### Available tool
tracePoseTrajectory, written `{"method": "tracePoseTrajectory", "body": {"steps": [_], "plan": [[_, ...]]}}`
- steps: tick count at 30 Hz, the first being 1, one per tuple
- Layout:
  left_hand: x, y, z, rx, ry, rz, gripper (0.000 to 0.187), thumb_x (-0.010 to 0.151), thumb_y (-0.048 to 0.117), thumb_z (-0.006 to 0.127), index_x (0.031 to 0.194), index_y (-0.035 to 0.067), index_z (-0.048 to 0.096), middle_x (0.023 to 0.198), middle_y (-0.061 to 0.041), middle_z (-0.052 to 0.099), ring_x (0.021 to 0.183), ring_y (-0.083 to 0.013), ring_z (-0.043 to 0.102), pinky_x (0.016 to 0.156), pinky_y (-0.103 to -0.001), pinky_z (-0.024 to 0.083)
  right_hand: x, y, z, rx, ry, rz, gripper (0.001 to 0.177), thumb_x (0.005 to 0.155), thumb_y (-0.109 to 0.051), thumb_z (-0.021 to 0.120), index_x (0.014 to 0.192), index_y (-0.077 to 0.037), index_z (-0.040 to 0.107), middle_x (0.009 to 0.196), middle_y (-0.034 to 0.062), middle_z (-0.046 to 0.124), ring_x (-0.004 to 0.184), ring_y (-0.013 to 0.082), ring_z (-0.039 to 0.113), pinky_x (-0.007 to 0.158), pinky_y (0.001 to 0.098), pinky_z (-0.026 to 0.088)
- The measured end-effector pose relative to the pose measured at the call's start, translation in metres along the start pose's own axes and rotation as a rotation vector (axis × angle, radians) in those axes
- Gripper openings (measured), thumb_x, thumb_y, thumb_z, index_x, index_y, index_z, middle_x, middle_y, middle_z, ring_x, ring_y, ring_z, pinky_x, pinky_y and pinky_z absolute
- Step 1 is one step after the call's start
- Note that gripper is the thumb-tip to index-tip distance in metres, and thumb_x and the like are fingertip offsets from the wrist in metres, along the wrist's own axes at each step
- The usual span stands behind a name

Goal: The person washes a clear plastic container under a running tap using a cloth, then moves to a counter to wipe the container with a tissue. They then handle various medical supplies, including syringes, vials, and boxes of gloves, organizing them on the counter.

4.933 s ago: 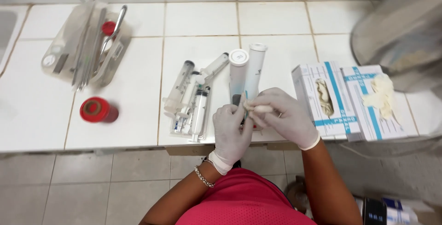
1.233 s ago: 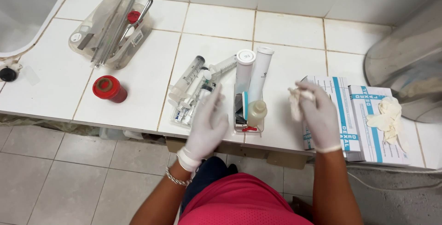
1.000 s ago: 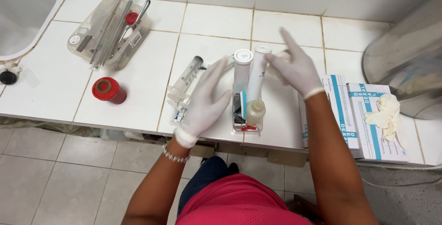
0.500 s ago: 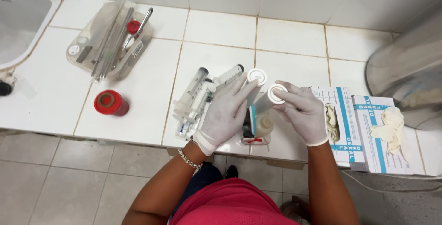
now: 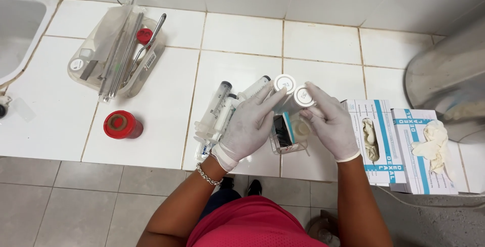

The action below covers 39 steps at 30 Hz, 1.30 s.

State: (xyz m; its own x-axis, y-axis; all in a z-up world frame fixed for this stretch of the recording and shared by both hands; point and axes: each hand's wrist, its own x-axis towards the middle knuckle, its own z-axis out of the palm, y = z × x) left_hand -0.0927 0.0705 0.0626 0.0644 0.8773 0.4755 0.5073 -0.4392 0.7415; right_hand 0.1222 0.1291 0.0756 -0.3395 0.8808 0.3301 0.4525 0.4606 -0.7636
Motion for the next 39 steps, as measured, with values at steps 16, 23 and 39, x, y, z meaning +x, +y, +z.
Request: {"method": "tracePoseTrajectory", "body": {"steps": [16, 23, 39], "plan": [[0.017, 0.005, -0.017, 0.025, -0.034, -0.009, 0.055, 0.095, 0.003, 0.058, 0.149, 0.015, 0.055, 0.154, -0.028, 0.047, 0.137, -0.047, 0.051, 0.112, -0.055, 0.043, 0.004, -0.035, -0.014, -0.267, -0.012, -0.033, 0.033, 0.091, -0.021, 0.076, 0.124, -0.025, 0.076, 0.136, 0.0086, 0.07, 0.104, 0.0367, 0.069, 0.094, 0.0463, 0.054], [-0.005, 0.021, -0.042, 0.076, -0.05, -0.081, 0.058, 0.1, 0.01, 0.052, 0.156, 0.004, 0.035, 0.163, -0.021, 0.037, 0.151, -0.0354, 0.04, 0.118, -0.044, 0.039, -0.04, -0.058, -0.026, -0.116, 0.243, 0.223, 0.036, 0.101, -0.019, 0.061, 0.131, 0.002, 0.067, 0.127, 0.0177, 0.069, 0.121, 0.0269, 0.064, 0.104, 0.0394, 0.051], [-0.065, 0.032, -0.273, 0.242, 0.381, -0.724, 0.076, 0.074, 0.009, 0.048, 0.15, 0.015, 0.05, 0.153, -0.003, 0.055, 0.142, -0.0162, 0.048, 0.117, -0.032, 0.032, -0.109, 0.02, -0.023, -0.025, 0.1, 0.735, 0.053, 0.103, -0.038, 0.057, 0.141, -0.002, 0.065, 0.119, 0.0258, 0.071, 0.101, 0.0337, 0.068, 0.083, 0.0373, 0.05]]}}
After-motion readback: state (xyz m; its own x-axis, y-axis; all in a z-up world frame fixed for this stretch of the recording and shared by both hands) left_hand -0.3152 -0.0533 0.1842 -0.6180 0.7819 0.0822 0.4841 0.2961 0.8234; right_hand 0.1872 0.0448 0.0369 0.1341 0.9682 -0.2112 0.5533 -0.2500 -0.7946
